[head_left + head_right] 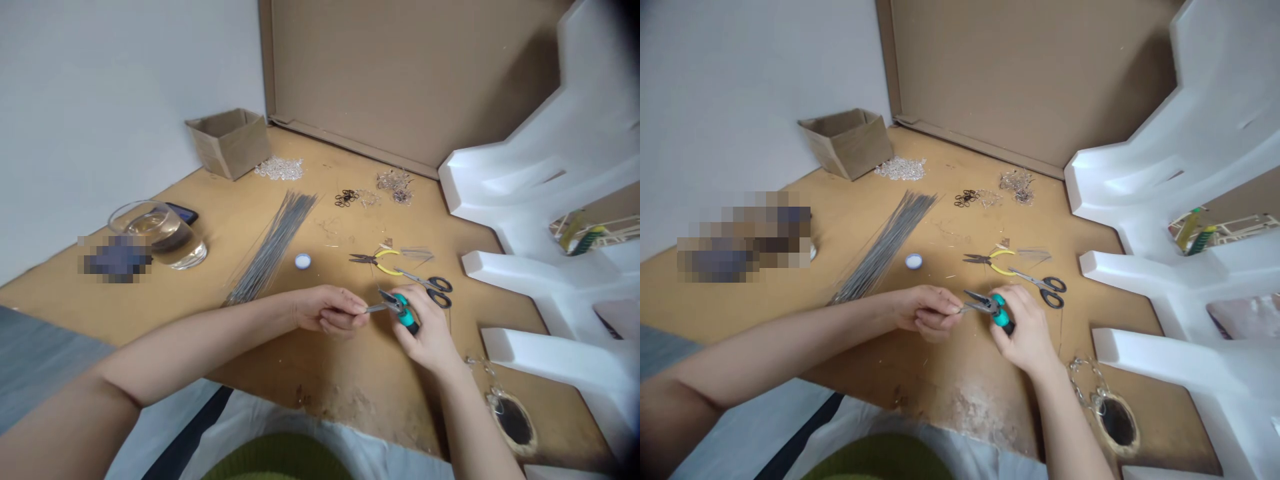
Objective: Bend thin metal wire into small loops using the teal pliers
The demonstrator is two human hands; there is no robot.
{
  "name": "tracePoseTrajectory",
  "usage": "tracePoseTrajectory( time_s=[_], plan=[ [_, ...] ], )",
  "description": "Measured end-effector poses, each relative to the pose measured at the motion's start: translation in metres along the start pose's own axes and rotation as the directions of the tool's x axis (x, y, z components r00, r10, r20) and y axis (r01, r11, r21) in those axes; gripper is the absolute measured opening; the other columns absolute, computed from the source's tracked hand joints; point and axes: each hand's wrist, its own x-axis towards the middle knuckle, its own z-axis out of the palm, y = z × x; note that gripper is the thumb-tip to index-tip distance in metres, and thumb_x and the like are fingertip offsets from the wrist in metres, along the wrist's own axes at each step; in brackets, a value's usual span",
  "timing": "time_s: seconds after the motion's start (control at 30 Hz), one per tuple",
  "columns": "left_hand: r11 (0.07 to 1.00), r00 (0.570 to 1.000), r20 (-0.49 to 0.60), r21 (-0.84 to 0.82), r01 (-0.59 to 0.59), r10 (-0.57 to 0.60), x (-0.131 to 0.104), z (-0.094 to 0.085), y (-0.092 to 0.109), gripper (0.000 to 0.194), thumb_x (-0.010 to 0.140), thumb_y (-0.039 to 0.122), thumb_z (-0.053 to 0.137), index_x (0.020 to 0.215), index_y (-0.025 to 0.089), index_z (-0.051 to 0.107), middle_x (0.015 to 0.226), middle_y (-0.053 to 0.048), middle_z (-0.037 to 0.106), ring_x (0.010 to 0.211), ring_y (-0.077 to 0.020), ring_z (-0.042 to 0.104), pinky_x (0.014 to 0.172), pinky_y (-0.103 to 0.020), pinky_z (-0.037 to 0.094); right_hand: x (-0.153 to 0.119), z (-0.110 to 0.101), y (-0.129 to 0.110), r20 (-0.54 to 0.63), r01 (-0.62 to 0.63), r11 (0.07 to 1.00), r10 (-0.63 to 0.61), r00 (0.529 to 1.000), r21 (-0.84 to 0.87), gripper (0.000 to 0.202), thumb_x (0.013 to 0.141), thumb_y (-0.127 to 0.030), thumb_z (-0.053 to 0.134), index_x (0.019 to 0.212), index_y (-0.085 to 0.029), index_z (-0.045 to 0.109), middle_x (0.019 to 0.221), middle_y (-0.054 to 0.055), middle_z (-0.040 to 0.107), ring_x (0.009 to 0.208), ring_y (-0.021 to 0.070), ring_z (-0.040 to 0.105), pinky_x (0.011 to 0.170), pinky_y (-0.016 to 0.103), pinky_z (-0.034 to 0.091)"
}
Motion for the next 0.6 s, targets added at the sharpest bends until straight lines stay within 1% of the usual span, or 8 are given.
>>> tracePoseTrajectory(
  time_s=[0.2,0.4,0.5,0.6],
  plan=[
    [1.000,1.000,0.016,-0.003,0.000,0.000,0.000,-0.001,0.000,0.020,0.083,0.022,0.043,0.069,0.011,0.052,0.032,0.009,0.020,0.031,-0.0040,0.015,0.037,-0.016,0.017,0.000,0.001,-0.001,0.008,-0.040,0.999,0.040,0.999,-0.030,0.022,0.067,-0.015,0.049,0.088,-0.018,0.052,0.079,0.005,0.056,0.073,0.0196,0.054,0.067,0.032,0.045],
    [1.000,1.000,0.006,-0.003,0.004,-0.004,0.000,-0.003,-0.001,0.021,0.083,0.023,0.044,0.068,0.011,0.053,0.033,0.009,0.019,0.032,-0.0045,0.015,0.037,-0.017,0.016,-0.002,0.003,-0.003,0.042,-0.126,0.990,0.129,0.991,-0.064,0.014,0.070,-0.018,0.050,0.084,-0.019,0.052,0.075,0.004,0.058,0.070,0.0187,0.056,0.065,0.029,0.044],
    [1.000,1.000,-0.010,0.006,0.003,-0.003,0.000,-0.003,-0.001,0.021,0.082,0.023,0.045,0.067,0.012,0.052,0.033,0.008,0.019,0.032,-0.0046,0.015,0.037,-0.018,0.017,-0.004,0.008,-0.003,0.030,-0.164,0.983,0.167,0.986,-0.085,0.009,0.070,-0.019,0.049,0.079,-0.020,0.052,0.072,0.004,0.058,0.067,0.0182,0.056,0.063,0.028,0.043],
    [1.000,1.000,-0.031,0.031,-0.002,0.003,-0.001,-0.006,0.000,0.020,0.080,0.025,0.048,0.066,0.012,0.052,0.033,0.008,0.019,0.032,-0.0048,0.015,0.037,-0.017,0.017,-0.005,0.014,-0.001,-0.006,-0.193,0.975,0.194,0.981,-0.108,0.009,0.069,-0.019,0.049,0.078,-0.020,0.052,0.072,0.004,0.059,0.066,0.0184,0.056,0.062,0.028,0.043]
  ],
)
